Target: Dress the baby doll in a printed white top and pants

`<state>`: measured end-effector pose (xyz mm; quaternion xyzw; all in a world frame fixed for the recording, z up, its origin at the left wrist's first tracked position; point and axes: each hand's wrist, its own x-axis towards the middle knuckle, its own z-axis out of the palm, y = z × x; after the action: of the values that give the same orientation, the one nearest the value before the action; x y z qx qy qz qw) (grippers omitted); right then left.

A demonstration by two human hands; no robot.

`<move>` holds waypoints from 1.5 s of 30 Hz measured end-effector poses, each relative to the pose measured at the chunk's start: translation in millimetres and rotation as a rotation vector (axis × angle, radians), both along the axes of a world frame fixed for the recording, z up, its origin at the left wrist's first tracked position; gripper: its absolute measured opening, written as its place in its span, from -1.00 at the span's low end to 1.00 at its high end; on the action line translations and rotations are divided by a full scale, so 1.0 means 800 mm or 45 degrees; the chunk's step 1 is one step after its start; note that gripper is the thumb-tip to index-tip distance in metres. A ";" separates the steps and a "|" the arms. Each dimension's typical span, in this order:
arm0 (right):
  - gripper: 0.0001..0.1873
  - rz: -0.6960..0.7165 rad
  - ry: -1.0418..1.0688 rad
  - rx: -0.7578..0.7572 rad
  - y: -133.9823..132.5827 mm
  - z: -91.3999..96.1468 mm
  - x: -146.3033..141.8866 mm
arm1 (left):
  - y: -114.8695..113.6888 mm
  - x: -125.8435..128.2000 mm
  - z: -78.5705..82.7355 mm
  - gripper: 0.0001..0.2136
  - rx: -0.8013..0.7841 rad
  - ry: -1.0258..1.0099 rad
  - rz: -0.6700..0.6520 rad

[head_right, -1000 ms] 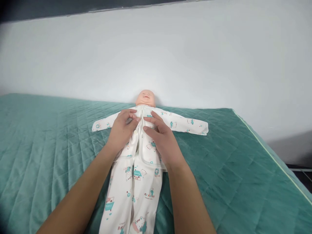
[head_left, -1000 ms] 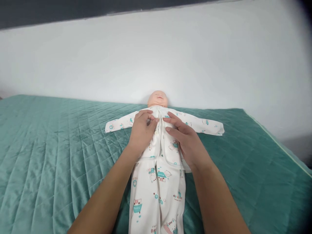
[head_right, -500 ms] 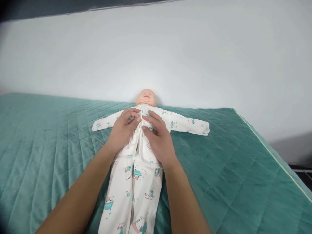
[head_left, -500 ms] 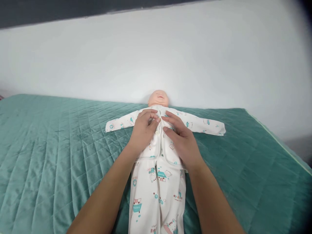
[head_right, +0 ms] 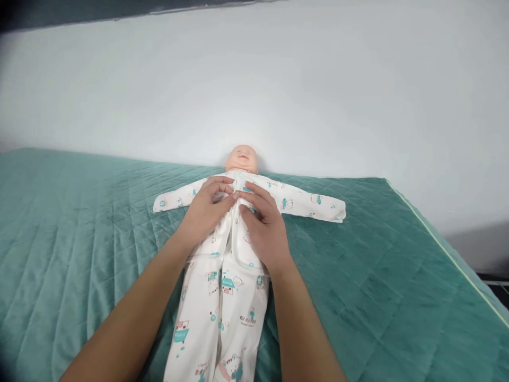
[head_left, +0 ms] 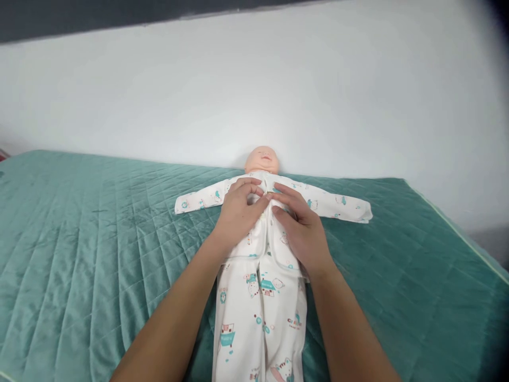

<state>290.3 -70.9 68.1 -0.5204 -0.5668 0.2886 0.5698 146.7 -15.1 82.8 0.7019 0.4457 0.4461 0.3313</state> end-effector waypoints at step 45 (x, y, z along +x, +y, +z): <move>-0.82 -0.001 0.076 0.003 0.005 -0.003 0.002 | 0.003 -0.011 -0.005 -0.78 0.131 0.070 -0.068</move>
<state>291.6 -66.9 65.8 -0.5111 -0.5496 0.3030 0.5873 138.2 -12.4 78.7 0.7416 0.4122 0.4401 0.2941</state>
